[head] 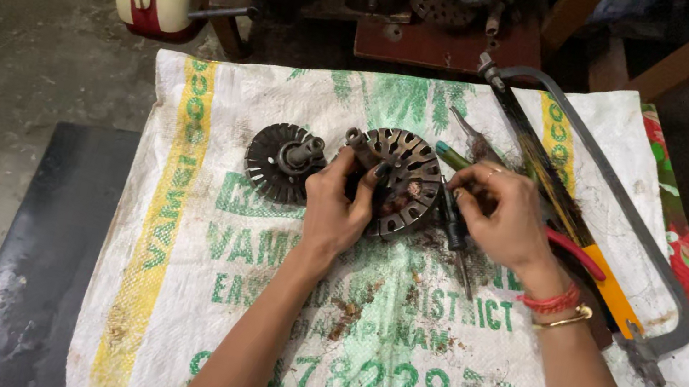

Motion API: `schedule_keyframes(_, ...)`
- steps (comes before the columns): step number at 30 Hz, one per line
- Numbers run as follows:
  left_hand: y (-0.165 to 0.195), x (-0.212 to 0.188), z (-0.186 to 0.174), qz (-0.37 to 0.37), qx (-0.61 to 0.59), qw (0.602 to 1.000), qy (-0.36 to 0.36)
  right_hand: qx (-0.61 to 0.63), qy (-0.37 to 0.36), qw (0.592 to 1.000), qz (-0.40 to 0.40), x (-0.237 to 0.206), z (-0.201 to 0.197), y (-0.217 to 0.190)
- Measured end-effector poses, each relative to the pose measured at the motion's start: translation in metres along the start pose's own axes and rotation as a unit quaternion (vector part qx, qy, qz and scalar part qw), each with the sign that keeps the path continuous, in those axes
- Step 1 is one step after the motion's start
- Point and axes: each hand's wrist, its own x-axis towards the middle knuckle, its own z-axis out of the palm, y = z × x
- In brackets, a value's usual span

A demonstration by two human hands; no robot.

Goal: The person works on a circular metal machine component laid on a woven sack at a workbench. They hold the part steady, position a hacksaw frame against it, then use pliers and a screwdriver to grip and turn parts of the assembly while manipulating its slots and center hub by hand.

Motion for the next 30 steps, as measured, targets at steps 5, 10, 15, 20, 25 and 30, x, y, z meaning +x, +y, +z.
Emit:
schedule_keyframes(5, 0.0, -0.001, -0.001, 0.017, 0.0, 1.0, -0.001, 0.01, -0.098, 0.99, 0.102, 0.0, -0.009, -0.005)
schedule_keyframes(10, -0.001, 0.0, 0.0, -0.092, 0.008, 0.995, -0.035, 0.049, -0.049, 0.993, 0.096, 0.001, -0.004, -0.01)
schedule_keyframes(15, -0.002, -0.001, -0.001, 0.023, 0.006, 1.0, -0.009, 0.068, -0.12, 0.981, 0.138, 0.001, -0.007, -0.005)
schedule_keyframes(20, -0.002, -0.001, -0.002, 0.003, -0.017, 1.0, -0.026, 0.062, -0.124, 0.983, 0.119, 0.0, -0.011, -0.005)
schedule_keyframes(25, -0.002, 0.001, -0.004, 0.015, -0.003, 1.0, -0.026, 0.034, -0.073, 0.995, 0.062, -0.001, -0.005, -0.007)
schedule_keyframes(30, -0.004, -0.001, -0.001, 0.019, 0.017, 0.999, -0.03, -0.007, 0.015, 0.992, -0.121, -0.001, 0.002, -0.002)
